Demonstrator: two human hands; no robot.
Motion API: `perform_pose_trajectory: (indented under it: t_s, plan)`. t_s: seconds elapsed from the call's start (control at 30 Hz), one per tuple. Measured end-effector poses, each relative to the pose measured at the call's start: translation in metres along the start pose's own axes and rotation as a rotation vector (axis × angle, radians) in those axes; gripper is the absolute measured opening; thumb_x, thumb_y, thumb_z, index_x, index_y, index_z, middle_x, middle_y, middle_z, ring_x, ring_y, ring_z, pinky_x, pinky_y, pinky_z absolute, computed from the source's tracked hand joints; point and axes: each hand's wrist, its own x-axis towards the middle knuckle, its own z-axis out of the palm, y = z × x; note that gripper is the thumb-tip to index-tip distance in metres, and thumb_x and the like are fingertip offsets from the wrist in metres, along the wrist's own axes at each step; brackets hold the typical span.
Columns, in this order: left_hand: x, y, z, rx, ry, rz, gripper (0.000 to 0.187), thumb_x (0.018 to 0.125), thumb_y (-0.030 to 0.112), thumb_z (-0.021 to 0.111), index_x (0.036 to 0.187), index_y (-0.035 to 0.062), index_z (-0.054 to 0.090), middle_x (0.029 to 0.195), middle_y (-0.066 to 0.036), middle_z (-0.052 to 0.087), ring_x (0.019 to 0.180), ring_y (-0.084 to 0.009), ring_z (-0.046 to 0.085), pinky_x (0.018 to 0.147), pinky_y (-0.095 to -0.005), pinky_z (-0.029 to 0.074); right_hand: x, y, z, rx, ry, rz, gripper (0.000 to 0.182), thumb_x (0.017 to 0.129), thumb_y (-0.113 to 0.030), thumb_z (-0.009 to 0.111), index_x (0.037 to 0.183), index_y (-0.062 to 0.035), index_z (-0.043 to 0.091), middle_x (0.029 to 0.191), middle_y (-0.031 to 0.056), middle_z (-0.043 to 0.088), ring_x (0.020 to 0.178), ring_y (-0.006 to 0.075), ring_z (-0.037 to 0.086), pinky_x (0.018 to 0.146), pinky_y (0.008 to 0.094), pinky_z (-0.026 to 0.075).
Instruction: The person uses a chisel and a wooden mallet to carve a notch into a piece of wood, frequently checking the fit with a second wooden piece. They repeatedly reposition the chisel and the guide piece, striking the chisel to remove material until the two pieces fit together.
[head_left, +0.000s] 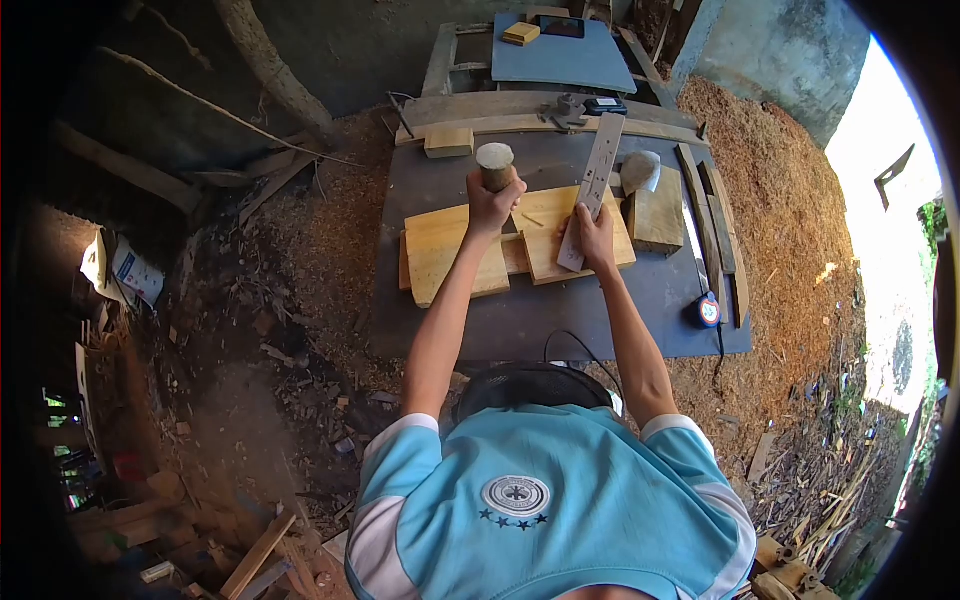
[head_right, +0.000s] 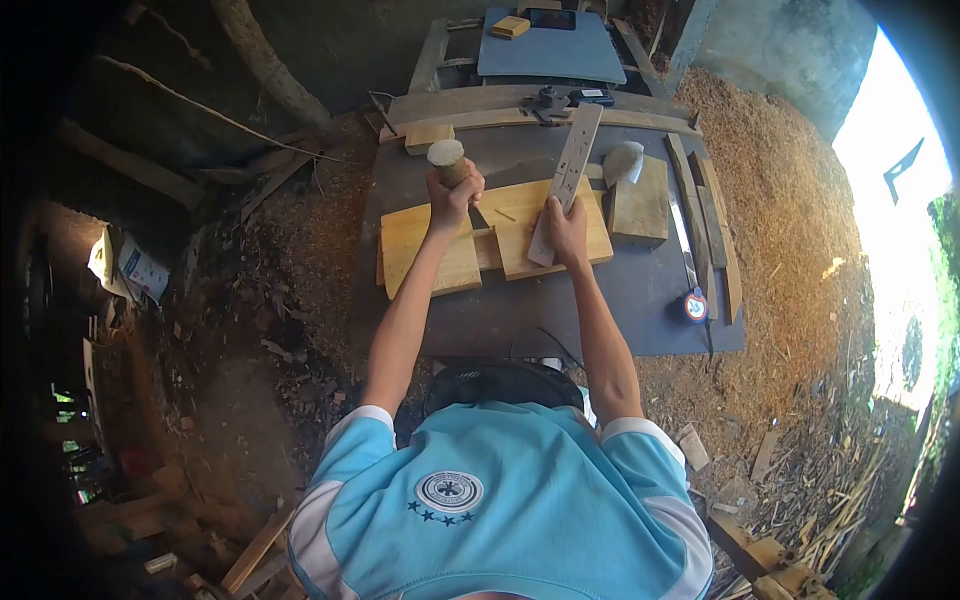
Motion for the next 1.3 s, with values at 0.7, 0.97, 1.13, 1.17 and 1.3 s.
perform_pose_trajectory:
  t_s: [0.7,0.97,1.13,1.17,1.3]
  plan:
    - [-0.008,0.003,-0.006,-0.050,-0.007,0.047,0.007,0.069,0.001,0.057,0.071,0.0032,0.050,0.057,-0.004,0.050,0.044,-0.0103,0.046,0.040,-0.0233,0.036,-0.002,-0.005,0.003,0.054,0.004,0.008,0.019,0.090,-0.016,0.048,0.092,0.0018,0.042,0.064,0.0098,0.055,0.051,0.0179,0.058,0.048,0.0292,0.048]
    - [-0.008,-0.001,-0.008,-0.022,-0.074,0.052,0.007,0.069,0.002,0.058,0.072,0.0027,0.052,0.058,-0.004,0.051,0.047,-0.0096,0.048,0.042,-0.0228,0.037,-0.004,-0.006,0.003,0.065,-0.002,0.002,0.019,0.090,-0.017,0.048,0.091,0.0015,0.042,0.063,0.0100,0.055,0.051,0.0181,0.058,0.048,0.0294,0.048]
    - [-0.008,-0.006,-0.003,0.114,-0.107,0.138,0.006,0.069,0.003,0.059,0.068,0.0024,0.053,0.058,-0.003,0.052,0.048,-0.0078,0.048,0.044,-0.0220,0.038,0.001,0.002,0.001,0.011,0.035,-0.010,0.021,0.090,-0.017,0.049,0.091,0.0020,0.041,0.063,0.0098,0.055,0.051,0.0183,0.058,0.047,0.0296,0.048]
    - [-0.008,-0.008,-0.003,0.129,-0.108,0.124,0.007,0.067,0.004,0.059,0.065,0.0024,0.053,0.057,-0.002,0.053,0.049,-0.0076,0.050,0.046,-0.0224,0.040,0.000,0.003,0.001,0.002,0.033,-0.009,0.021,0.089,-0.017,0.049,0.091,0.0022,0.041,0.063,0.0098,0.055,0.051,0.0183,0.058,0.047,0.0296,0.048]
    - [-0.006,-0.001,0.003,0.165,-0.113,0.092,0.008,0.064,0.005,0.060,0.058,0.0021,0.055,0.055,0.000,0.055,0.052,-0.0072,0.053,0.051,-0.0233,0.043,-0.008,-0.010,0.002,-0.051,-0.021,0.018,0.017,0.091,-0.015,0.048,0.094,-0.0005,0.040,0.066,0.0101,0.056,0.053,0.0181,0.058,0.048,0.0297,0.049]
